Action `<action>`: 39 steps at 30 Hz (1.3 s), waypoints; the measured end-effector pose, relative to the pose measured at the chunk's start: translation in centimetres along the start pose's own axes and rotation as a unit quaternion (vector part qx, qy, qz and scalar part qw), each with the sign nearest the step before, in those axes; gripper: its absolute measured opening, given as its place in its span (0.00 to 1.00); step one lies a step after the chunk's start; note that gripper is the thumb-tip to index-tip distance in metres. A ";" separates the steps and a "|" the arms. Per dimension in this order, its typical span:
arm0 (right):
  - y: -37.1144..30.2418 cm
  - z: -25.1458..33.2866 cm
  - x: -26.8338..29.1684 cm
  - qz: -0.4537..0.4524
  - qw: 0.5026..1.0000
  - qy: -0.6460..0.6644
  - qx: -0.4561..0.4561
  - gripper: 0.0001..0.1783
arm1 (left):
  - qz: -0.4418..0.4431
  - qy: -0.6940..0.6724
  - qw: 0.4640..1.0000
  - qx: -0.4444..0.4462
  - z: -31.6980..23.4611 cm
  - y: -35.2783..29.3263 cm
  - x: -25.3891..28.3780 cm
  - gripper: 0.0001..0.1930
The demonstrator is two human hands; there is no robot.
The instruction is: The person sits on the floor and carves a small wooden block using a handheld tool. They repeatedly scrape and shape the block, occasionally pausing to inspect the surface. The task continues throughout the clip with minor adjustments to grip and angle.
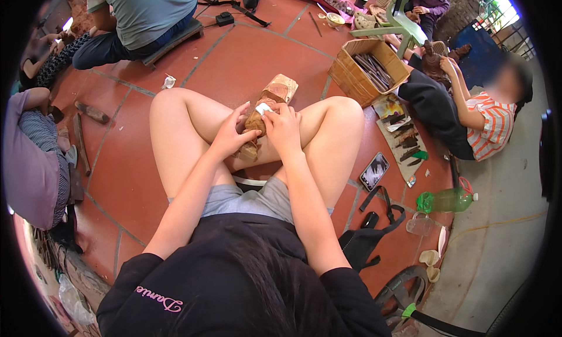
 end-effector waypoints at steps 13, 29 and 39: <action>-0.3 0.3 -0.1 0.036 0.999 0.035 0.012 0.06 | 0.006 -0.003 1.000 0.010 0.4 0.3 0.1 0.47; 0.1 0.6 0.7 0.023 0.999 0.035 0.016 0.08 | 0.026 -0.031 0.999 0.002 0.8 0.4 -0.1 0.44; 0.0 0.0 0.5 0.002 1.000 -0.003 -0.007 0.06 | 0.029 -0.069 0.997 0.009 1.0 0.4 -0.2 0.43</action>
Point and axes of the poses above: each hand's wrist, its own y-axis towards the middle knuckle, its own x-axis out of the back of the hand, z = x × y, the point moved 5 cm from there along y, towards the middle knuckle, and after that the axes turned 7 degrees about x, right-handed, at the moved point
